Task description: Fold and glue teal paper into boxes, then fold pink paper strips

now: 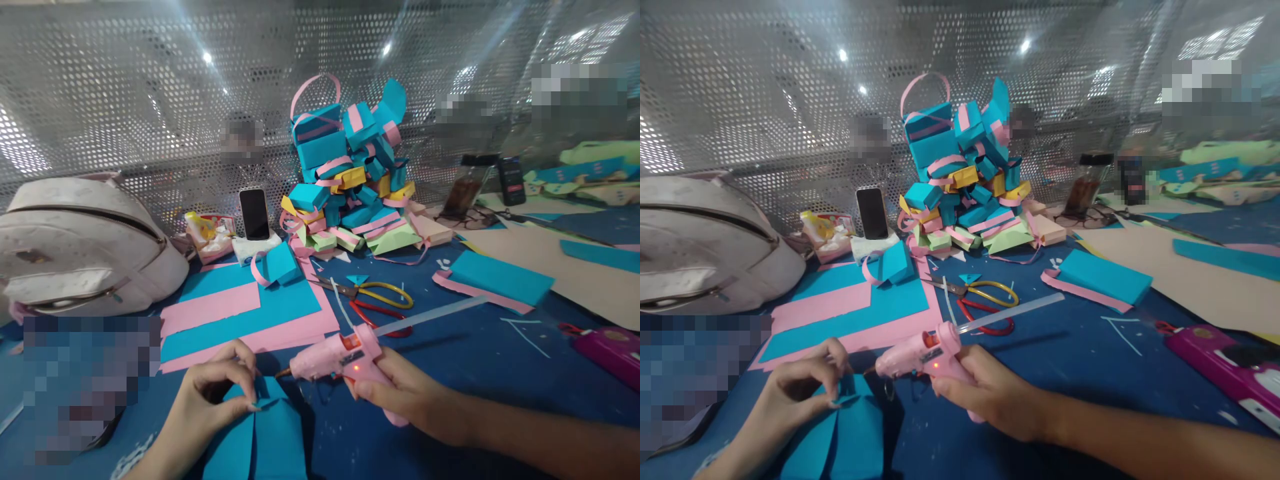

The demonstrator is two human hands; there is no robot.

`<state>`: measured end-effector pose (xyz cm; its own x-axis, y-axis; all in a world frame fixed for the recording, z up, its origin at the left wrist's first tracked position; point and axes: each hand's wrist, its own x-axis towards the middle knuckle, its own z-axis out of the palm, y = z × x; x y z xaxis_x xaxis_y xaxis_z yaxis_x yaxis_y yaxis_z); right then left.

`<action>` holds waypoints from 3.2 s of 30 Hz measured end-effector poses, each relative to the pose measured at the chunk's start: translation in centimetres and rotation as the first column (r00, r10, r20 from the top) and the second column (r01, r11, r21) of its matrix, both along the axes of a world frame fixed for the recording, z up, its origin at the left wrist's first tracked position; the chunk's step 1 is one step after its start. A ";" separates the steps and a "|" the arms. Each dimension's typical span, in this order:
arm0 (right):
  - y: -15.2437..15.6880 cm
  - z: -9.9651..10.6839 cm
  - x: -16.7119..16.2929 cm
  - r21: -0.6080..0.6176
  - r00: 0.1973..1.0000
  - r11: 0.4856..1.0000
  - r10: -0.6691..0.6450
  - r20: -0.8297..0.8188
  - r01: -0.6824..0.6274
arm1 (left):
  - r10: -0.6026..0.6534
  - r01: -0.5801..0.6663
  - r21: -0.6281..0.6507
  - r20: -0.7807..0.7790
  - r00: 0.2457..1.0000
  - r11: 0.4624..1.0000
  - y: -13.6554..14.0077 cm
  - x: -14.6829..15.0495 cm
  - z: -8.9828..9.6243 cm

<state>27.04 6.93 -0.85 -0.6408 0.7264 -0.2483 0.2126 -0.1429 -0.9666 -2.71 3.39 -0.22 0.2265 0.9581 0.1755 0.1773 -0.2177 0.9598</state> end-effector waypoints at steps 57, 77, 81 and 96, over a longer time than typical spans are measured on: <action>-0.2 0.6 0.6 0.037 0.995 0.998 0.054 -0.086 -0.051 | 0.024 -0.028 0.069 0.052 0.998 0.997 0.2 -0.5 -0.1; -0.1 -0.9 0.5 0.048 0.996 0.998 0.035 -0.081 -0.032 | 0.036 -0.040 0.220 0.023 0.999 0.975 -0.1 -1.1 0.8; -0.2 -1.0 0.3 0.073 0.991 0.997 0.031 -0.127 -0.021 | 0.033 -0.031 0.280 -0.004 0.999 0.959 -0.2 -1.1 1.5; -0.4 -1.2 0.4 0.120 0.989 0.993 0.019 -0.146 -0.001 | 0.045 0.040 0.481 -0.164 0.985 0.876 -0.6 -1.4 4.3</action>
<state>27.39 6.53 -2.00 -0.6711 0.7387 -0.0634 0.0681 -0.0238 -0.9974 -4.08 2.82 4.03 0.2906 0.7652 0.5745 0.3250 -0.6437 0.6929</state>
